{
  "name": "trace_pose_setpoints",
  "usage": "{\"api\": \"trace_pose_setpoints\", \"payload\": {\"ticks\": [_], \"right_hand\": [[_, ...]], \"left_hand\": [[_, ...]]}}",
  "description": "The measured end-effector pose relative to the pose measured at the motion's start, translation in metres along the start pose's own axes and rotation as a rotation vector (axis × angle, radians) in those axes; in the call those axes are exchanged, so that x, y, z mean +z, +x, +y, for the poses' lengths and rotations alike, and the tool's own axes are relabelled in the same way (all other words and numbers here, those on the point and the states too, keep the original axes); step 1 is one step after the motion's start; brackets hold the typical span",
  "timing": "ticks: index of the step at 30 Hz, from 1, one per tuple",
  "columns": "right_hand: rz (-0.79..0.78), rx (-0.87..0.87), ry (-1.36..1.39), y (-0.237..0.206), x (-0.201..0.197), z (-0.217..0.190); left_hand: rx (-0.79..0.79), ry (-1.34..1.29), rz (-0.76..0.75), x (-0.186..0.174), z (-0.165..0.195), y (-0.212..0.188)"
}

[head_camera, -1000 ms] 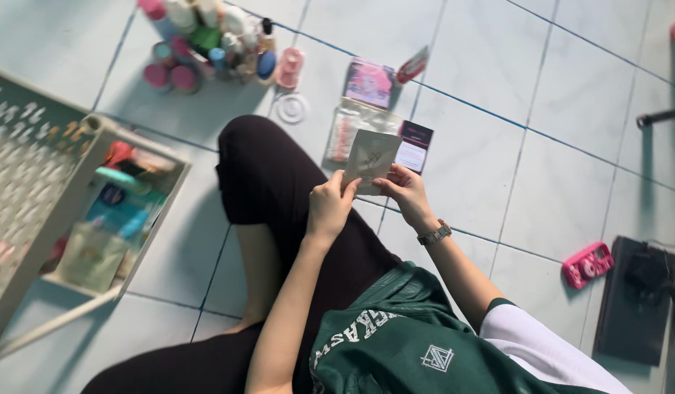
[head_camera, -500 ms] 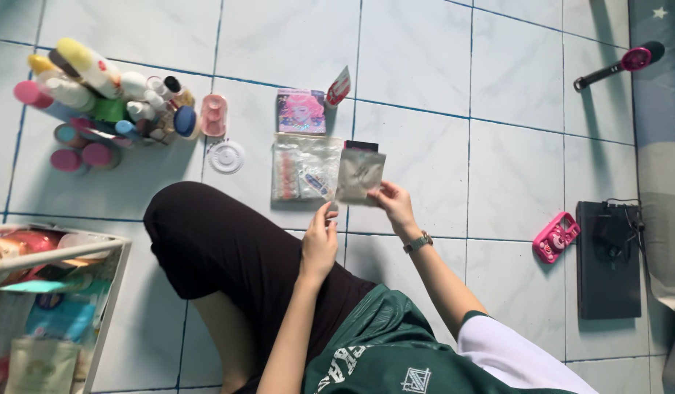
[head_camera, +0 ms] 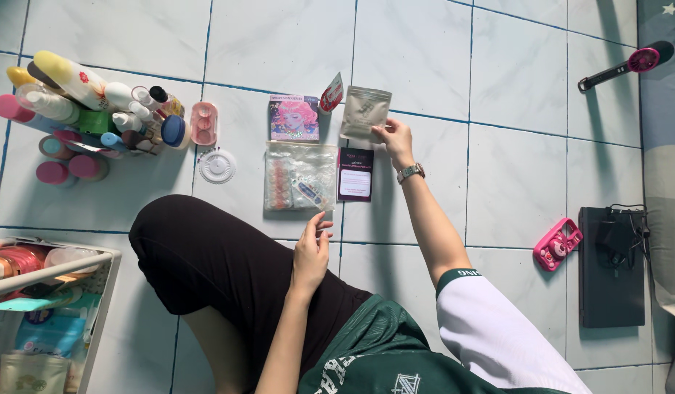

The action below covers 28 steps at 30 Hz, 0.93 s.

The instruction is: The person sits on the floor in front of a small plastic shelf, removes cosmetic bottles, jars, packets and a booklet from it, and places them on the floor. The person then groups and arranges the removed items on the floor beside the shelf.

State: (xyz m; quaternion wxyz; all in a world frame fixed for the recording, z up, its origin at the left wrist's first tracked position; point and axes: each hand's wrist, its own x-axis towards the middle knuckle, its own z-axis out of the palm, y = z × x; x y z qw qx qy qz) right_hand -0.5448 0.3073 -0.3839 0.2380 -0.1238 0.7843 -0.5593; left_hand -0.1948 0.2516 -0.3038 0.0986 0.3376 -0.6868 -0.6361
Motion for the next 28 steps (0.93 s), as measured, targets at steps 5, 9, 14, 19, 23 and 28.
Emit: {"api": "trace_pose_setpoints", "payload": {"ticks": [5,9,14,19,23,28], "right_hand": [[-0.028,0.104,-0.161,0.009,0.008,-0.002],[-0.002,0.109,-0.274,0.010,0.009,0.001],[0.046,0.106,-0.276,0.010,0.009,0.008],[0.083,0.087,-0.310,0.007,0.012,0.011],[0.113,0.082,-0.360,0.005,0.013,0.011],[0.126,0.063,-0.395,0.004,0.015,0.012]], "left_hand": [[-0.018,-0.003,-0.016,-0.001,0.001,0.001],[-0.014,-0.008,-0.015,-0.002,0.001,0.002],[-0.017,-0.033,-0.018,-0.002,0.004,0.002],[-0.022,-0.036,-0.010,-0.003,0.005,0.001],[-0.022,-0.037,-0.015,-0.003,0.006,0.001],[-0.019,-0.020,-0.010,-0.003,0.006,-0.001]]}}
